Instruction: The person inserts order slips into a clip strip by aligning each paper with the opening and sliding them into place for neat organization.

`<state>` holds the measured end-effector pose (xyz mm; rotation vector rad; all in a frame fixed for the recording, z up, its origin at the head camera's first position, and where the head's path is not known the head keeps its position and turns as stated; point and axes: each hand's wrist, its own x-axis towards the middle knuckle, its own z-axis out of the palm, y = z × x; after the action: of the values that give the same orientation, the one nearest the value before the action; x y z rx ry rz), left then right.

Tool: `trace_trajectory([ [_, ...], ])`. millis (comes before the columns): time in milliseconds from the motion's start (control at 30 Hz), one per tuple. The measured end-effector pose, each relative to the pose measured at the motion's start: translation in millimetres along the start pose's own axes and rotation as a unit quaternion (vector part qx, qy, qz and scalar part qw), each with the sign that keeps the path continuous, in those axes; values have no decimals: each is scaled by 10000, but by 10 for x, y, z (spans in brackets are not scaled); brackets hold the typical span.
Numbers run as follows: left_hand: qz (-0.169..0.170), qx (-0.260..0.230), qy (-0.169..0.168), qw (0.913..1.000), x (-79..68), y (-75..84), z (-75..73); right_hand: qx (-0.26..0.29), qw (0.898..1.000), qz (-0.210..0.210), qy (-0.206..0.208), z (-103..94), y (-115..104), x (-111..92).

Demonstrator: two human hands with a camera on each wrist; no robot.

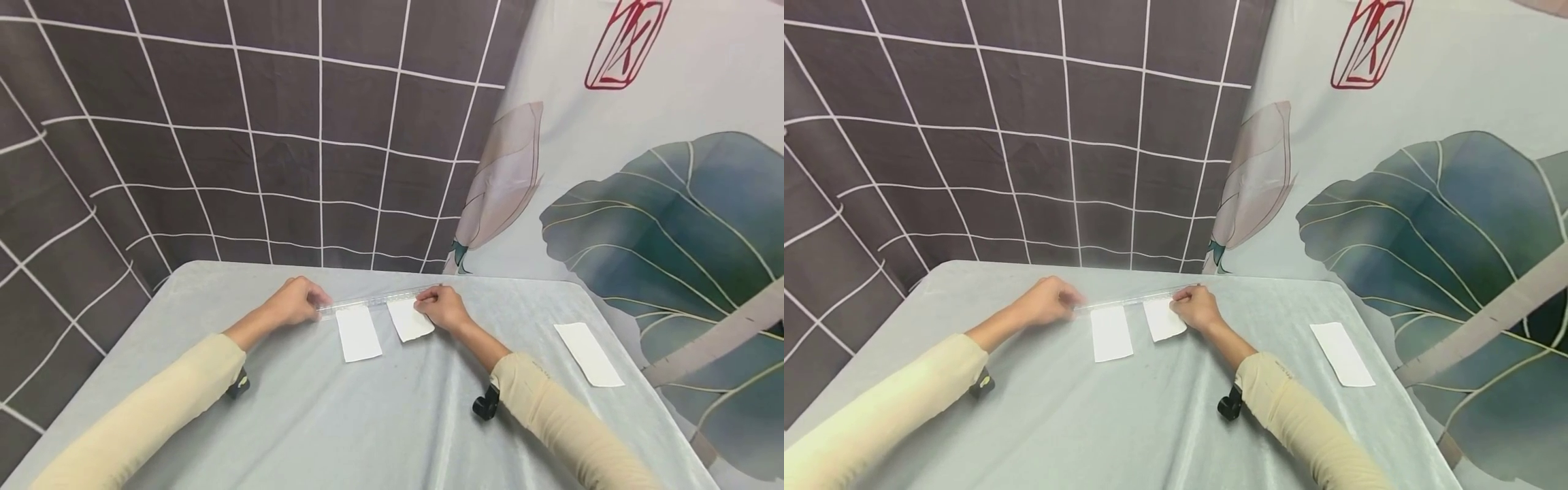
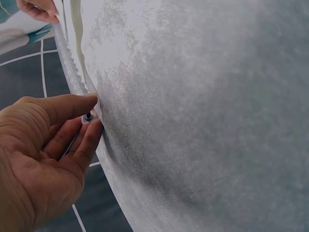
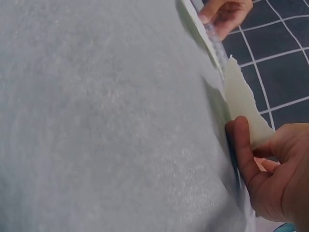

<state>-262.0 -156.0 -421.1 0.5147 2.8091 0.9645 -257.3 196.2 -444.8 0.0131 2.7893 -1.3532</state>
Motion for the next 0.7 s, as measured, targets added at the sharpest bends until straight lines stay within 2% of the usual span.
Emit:
trace_trajectory([
  [200,108,45,0,9999,-10,9,-6,-9,10000,-53,13,45,-15,-6],
  [700,103,64,4,9999,-23,1,-7,-17,10000,13,84,108,-71,-28],
])
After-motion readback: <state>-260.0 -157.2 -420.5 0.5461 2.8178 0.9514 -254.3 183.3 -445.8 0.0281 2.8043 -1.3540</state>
